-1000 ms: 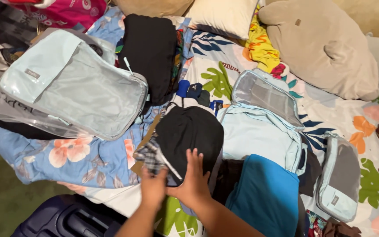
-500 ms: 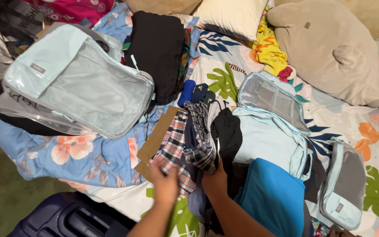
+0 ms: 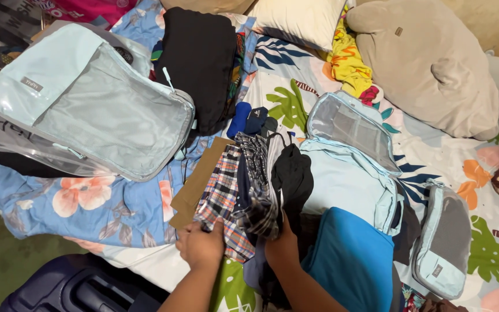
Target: Packing various items of clothing into travel packing cubes on a bed.
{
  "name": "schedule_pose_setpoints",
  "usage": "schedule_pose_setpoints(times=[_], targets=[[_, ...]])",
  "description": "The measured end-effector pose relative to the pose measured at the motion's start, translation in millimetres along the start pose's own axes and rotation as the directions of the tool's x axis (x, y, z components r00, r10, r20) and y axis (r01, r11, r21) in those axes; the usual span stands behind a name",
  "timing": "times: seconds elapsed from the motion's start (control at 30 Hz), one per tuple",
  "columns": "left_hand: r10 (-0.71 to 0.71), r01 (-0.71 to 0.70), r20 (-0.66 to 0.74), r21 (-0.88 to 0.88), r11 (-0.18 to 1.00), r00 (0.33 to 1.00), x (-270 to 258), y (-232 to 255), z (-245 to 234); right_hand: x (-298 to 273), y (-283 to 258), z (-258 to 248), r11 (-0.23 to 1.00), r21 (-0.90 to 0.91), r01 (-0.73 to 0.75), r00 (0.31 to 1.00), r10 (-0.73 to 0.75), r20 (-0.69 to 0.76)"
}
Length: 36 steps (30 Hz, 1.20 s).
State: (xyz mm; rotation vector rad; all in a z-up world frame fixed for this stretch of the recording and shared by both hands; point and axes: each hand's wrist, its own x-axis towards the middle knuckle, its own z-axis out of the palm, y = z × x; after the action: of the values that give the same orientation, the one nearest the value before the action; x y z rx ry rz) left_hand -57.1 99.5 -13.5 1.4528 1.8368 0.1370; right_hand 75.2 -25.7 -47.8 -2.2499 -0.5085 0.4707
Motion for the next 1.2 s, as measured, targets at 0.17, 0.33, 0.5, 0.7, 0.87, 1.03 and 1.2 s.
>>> schedule_pose_setpoints(times=[0.17,0.33,0.5,0.7,0.87,1.03,1.2], targets=[[0.559,-0.558,-0.091,-0.298,0.775,0.824,19,-26,74,1,25,11,0.984,0.054,0.172,0.982,-0.176,0.063],[0.554,-0.204,0.322,-0.697,0.687,0.768,-7,5,64,-7,-21,2,0.788,0.584,0.196,0.889,-0.395,0.234],[0.665,-0.395,-0.049,-0.835,0.382,0.746,45,-35,119,8,-9,14,0.982,0.185,-0.045,0.993,0.064,-0.096],[-0.306,0.309,0.124,-0.656,0.688,0.944,56,-53,54,27,28,15,0.998,0.002,-0.067,0.987,0.067,-0.148],[-0.181,0.541,0.522,-0.706,0.456,0.833,59,-59,63,25,32,15,0.992,0.055,-0.112,0.983,0.119,-0.143],[-0.073,0.629,0.644,-0.708,0.320,0.762,68,-71,86,23,43,15,0.991,0.109,-0.083,0.986,0.098,-0.136],[-0.109,0.627,0.625,-0.727,0.279,0.773,69,-50,82,25,56,18,0.995,0.098,0.023,0.987,-0.006,-0.163]])
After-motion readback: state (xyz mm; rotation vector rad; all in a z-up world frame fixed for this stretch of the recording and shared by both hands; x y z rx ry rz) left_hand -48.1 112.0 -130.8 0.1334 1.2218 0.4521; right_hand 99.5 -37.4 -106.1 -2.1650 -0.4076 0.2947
